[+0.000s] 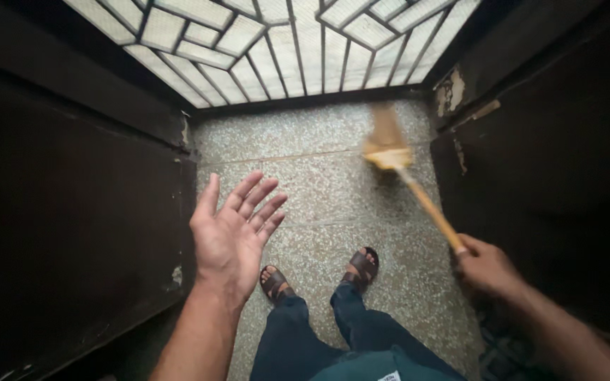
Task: The person sweeps the tiled floor using a broom, pushing debris across the doorway area and near a cabinet.
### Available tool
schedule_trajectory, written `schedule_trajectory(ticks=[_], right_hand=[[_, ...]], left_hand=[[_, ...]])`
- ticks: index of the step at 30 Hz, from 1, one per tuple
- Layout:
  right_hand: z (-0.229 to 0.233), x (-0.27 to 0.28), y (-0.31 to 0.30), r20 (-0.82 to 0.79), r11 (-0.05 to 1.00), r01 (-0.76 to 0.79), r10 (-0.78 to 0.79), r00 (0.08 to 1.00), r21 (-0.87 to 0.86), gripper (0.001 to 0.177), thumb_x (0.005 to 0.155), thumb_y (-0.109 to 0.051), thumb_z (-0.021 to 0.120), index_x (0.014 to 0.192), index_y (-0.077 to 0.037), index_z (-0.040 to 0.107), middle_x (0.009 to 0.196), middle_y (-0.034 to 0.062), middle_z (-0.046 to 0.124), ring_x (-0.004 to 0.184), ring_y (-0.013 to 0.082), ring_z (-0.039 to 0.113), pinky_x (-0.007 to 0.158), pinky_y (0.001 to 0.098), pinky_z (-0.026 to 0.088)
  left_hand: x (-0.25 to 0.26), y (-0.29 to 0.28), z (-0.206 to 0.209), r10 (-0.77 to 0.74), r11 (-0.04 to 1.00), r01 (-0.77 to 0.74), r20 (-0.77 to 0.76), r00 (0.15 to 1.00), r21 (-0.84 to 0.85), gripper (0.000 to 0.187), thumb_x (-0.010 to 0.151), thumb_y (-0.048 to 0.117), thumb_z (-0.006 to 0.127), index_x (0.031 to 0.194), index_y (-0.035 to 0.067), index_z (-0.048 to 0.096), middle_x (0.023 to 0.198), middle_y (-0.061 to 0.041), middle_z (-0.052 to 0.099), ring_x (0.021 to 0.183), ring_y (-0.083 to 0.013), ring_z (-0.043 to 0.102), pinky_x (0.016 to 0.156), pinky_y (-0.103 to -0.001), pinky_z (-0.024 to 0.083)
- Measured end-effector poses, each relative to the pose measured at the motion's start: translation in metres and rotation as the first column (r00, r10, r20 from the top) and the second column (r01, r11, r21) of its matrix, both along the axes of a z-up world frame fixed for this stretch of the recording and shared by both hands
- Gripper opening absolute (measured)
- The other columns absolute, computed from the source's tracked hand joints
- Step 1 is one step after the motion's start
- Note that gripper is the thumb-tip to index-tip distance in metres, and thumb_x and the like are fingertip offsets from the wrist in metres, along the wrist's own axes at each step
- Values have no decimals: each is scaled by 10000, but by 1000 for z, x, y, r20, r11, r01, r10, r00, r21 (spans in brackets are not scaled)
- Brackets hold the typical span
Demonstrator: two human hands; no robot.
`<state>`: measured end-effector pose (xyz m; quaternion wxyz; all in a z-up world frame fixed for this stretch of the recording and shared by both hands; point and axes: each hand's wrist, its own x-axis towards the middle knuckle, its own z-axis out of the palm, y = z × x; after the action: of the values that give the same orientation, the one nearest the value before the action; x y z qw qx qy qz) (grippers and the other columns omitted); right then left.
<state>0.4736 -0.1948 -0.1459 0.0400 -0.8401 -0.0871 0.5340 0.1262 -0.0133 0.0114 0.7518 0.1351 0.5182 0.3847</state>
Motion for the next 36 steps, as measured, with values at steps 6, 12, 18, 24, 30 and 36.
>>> schedule_trajectory(ticks=[6,12,18,24,30,36], right_hand=[[-63,27,15,-33,991,-40,44,998,131,342,1077,-196,498,1346,-97,682,782,64,608,630,157,561,524,336,486],[-43,-86,43,-71,944,-263,282,957,196,346,1051,-220,489,1338,-162,672,674,84,561,455,156,490,407,340,397],[-10,-132,55,-254,928,-220,300,919,301,436,1044,-234,502,1464,-204,616,726,33,554,483,112,440,418,299,353],[-10,-80,-3,-75,922,-330,351,933,202,521,1046,-293,533,1560,-295,447,778,47,614,552,143,502,477,324,451],[-13,-97,4,44,988,155,-155,987,1,379,1074,-217,488,1448,-210,549,833,73,598,648,167,505,581,356,463],[-1,-136,33,80,953,228,-217,973,-198,263,1099,-228,484,1219,-77,662,834,96,584,622,165,485,536,331,418]], left_hand=[[-22,-5,4,17,999,-17,15,1000,48,832,920,628,426,1437,-18,513,1333,-179,630,1197,-305,620,1042,-414,452],[-49,-16,9,86,996,-87,6,996,21,828,913,632,437,1428,-13,514,1313,-170,633,1173,-306,626,1032,-418,461],[-86,-17,8,99,995,-99,8,995,18,814,912,624,454,1428,-2,521,1334,-154,623,1204,-291,607,1035,-407,443],[-119,-1,-4,94,996,-94,34,995,-5,822,913,624,445,1438,-4,512,1343,-154,613,1215,-295,595,1058,-415,445],[-157,25,-8,11,999,-9,35,999,-48,831,907,623,425,1446,-5,503,1362,-163,614,1244,-307,603,1066,-417,449],[-213,68,-29,-139,989,144,92,986,-40,852,917,633,438,1463,-20,486,1368,-154,584,1242,-305,584,1077,-416,438]])
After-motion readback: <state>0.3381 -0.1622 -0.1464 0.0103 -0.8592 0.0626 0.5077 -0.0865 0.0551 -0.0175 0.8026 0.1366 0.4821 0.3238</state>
